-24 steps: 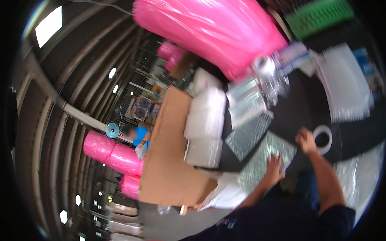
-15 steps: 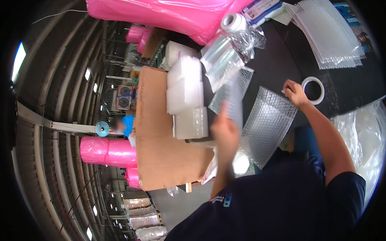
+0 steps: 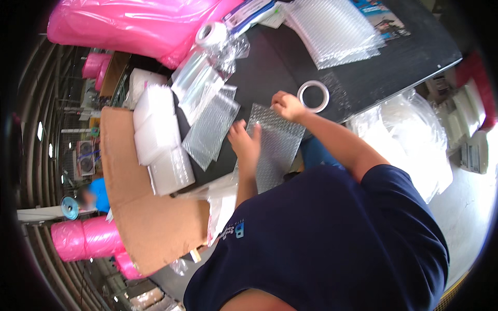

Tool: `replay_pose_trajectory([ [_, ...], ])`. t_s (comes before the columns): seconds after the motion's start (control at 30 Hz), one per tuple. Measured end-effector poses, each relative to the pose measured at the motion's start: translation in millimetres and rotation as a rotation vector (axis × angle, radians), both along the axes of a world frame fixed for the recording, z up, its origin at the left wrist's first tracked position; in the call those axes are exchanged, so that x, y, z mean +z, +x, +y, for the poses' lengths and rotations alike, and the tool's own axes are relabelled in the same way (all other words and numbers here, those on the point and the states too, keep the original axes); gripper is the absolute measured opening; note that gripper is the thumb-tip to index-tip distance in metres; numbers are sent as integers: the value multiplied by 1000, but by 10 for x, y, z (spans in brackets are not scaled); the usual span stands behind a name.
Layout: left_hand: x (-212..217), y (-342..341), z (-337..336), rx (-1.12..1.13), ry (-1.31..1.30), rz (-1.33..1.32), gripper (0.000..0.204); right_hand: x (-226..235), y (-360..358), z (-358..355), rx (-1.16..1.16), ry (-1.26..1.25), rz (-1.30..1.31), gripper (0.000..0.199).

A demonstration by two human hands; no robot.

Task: The person repeatedly seals individual sheets of bubble wrap using clear adhesive tape. They pull a strip of tape from a roll, apply it to the edge of a bubble wrap sheet, and press it down to secure the seal. The person handles the bubble wrap sheets one at a time, stacking the finished pieces on the table.

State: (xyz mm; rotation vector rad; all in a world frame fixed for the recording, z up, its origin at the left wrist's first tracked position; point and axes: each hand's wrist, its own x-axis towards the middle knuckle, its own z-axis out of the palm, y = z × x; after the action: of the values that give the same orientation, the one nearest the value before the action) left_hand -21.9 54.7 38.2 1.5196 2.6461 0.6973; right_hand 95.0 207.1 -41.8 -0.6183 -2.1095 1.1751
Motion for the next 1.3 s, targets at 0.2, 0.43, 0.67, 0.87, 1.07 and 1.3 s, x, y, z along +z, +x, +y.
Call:
replay_pose_trajectory([
  [0.2, -658, 319, -246, -127, -252, -93, 89, 72, -58, -16, 57, -283, -10, 26],
  [0.43, -717, -93, 124, -48, 385, -545, 29, 167, -48, -92, -53, 86, -104, 27],
  [0.67, -540, -59, 282, 152, 48, -1809, 10, 711, 160, -395, 31, 441, -256, 51],
  [0.87, -545, 141, 338, 37, 61, -1712, 9, 579, 510, -314, 265, 275, -323, 52],
  [1.07, -520, 327, 298, -174, 228, -796, 12, 306, 800, 199, -1, 734, -315, 54],
  [1.3, -314, 118, 240, -223, 335, -494, 7, -110, 1037, 203, -240, 398, -263, 24],
])
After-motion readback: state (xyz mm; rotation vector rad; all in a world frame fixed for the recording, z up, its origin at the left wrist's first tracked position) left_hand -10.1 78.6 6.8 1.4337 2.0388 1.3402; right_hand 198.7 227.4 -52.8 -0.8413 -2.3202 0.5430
